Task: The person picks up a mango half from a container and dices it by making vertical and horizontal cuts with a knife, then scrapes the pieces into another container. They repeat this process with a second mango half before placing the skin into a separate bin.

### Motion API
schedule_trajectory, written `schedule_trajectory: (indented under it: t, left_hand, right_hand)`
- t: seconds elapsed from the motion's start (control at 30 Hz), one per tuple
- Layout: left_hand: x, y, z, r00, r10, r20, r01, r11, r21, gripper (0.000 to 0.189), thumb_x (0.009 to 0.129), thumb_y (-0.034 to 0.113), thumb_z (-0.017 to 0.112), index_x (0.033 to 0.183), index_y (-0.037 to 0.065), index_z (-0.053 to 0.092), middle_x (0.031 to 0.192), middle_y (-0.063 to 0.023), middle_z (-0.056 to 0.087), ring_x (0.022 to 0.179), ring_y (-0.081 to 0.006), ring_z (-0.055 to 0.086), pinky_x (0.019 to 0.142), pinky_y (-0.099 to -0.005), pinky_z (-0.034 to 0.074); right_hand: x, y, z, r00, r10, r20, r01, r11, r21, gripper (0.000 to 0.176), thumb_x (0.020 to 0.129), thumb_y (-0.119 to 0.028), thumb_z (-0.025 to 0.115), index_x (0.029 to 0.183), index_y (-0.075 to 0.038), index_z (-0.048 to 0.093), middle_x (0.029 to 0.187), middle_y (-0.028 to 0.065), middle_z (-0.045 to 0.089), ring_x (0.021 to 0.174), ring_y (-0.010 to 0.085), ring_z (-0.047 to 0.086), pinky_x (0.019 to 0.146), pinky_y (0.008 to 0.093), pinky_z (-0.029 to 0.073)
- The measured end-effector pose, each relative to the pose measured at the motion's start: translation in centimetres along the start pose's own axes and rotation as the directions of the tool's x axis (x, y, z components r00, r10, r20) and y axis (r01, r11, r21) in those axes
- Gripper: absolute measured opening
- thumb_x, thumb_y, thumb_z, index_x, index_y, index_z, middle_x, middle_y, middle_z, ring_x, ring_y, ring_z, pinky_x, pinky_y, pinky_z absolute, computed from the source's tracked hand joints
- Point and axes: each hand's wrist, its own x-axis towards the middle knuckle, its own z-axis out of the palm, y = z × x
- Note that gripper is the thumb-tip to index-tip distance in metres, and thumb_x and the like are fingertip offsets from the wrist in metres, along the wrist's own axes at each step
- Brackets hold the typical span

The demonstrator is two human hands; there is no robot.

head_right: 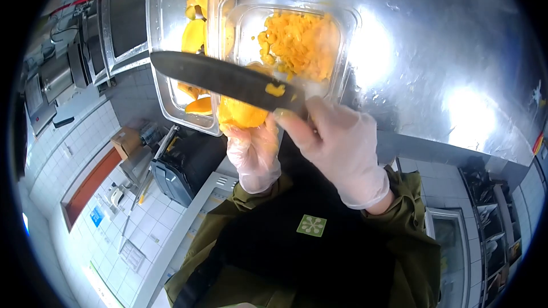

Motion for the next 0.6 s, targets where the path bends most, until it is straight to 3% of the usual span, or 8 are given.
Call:
schedule_trajectory:
  t: [0.17,0.23,0.33,0.43,0.47,0.5,0.53,0.6]
  left_hand:
    - [-0.3,1.3,1.0,0.999,-0.001,0.043,0.000,0.999,0.033,0.044,0.076,0.020,0.070,0.107,0.011,0.040,0.121,-0.0103,0.045,0.119,-0.0271,0.040,0.101,-0.0497,0.028]
    - [0.1,3.0,1.1,0.996,0.087,-0.011,-0.081,0.961,0.264,0.049,0.074,0.023,0.072,0.111,0.008,0.044,0.116,-0.0090,0.049,0.111,-0.0236,0.047,0.094,-0.0425,0.037]
    - [2.5,7.5,1.9,0.950,0.306,0.060,-0.283,0.764,0.580,0.022,0.082,0.018,0.064,0.094,0.008,0.049,0.091,-0.0021,0.056,0.081,-0.0076,0.054,0.073,-0.0197,0.044]
    - [7.9,10.5,3.1,0.811,0.494,0.314,-0.444,0.172,0.879,0.009,0.085,0.008,0.056,0.087,0.001,0.050,0.081,-0.0019,0.051,0.071,-0.0057,0.045,0.064,-0.0212,0.040]
    - [9.8,10.5,4.0,0.800,0.467,0.376,-0.489,0.143,0.861,0.010,0.084,0.007,0.057,0.089,0.001,0.051,0.078,-0.0053,0.053,0.067,-0.0113,0.050,0.063,-0.0239,0.043]
    - [12.5,10.8,2.7,0.745,0.390,0.541,-0.477,-0.254,0.841,0.017,0.081,0.008,0.059,0.095,0.000,0.055,0.081,-0.0125,0.059,0.070,-0.0205,0.058,0.064,-0.0290,0.047]
    - [14.6,10.8,3.1,0.649,0.246,0.720,-0.625,-0.366,0.689,0.022,0.081,0.013,0.060,0.100,0.001,0.058,0.090,-0.0168,0.062,0.078,-0.0289,0.061,0.068,-0.0330,0.048]
    - [15.2,11.2,4.3,0.864,-0.072,0.499,-0.398,-0.704,0.588,0.026,0.083,0.019,0.059,0.101,0.001,0.060,0.098,-0.0174,0.061,0.081,-0.0303,0.062,0.069,-0.0343,0.049]
  right_hand:
    - [0.5,1.3,0.2,0.992,0.036,-0.121,-0.050,0.992,-0.118,0.030,0.079,-0.033,0.062,0.070,-0.007,0.051,0.053,0.0102,0.052,0.046,0.0306,0.053,0.041,0.0356,0.041]
    - [0.4,0.7,-0.5,0.994,0.069,-0.086,-0.074,0.995,-0.065,0.028,0.079,-0.029,0.063,0.068,-0.006,0.051,0.053,0.0113,0.051,0.048,0.0316,0.053,0.043,0.0356,0.041]
    - [0.2,0.7,-0.9,0.994,0.108,-0.026,-0.110,0.991,-0.077,0.029,0.079,-0.028,0.063,0.067,-0.006,0.050,0.054,0.0113,0.051,0.049,0.0314,0.053,0.043,0.0351,0.040]
    - [0.2,1.2,-0.7,0.994,0.100,-0.032,-0.104,0.987,-0.124,0.030,0.078,-0.028,0.063,0.065,-0.006,0.049,0.054,0.0101,0.051,0.048,0.0299,0.053,0.043,0.0345,0.040]
    - [0.1,1.2,-0.6,0.995,0.093,-0.046,-0.098,0.984,-0.146,0.030,0.078,-0.028,0.064,0.064,-0.006,0.049,0.054,0.0096,0.051,0.048,0.0292,0.053,0.043,0.0343,0.040]
    - [0.1,1.2,-0.7,0.998,0.053,-0.046,-0.060,0.983,-0.173,0.031,0.078,-0.029,0.064,0.064,-0.006,0.049,0.053,0.0090,0.050,0.047,0.0285,0.053,0.043,0.0340,0.040]
    - [0.2,1.3,-0.9,0.999,0.018,-0.041,-0.026,0.979,-0.204,0.032,0.078,-0.030,0.064,0.063,-0.007,0.048,0.053,0.0084,0.050,0.047,0.0278,0.053,0.042,0.0337,0.040]
    - [0.3,1.4,-1.4,0.999,-0.032,-0.028,0.022,0.959,-0.284,0.033,0.077,-0.031,0.064,0.061,-0.008,0.047,0.052,0.0071,0.050,0.046,0.0266,0.053,0.041,0.0332,0.040]
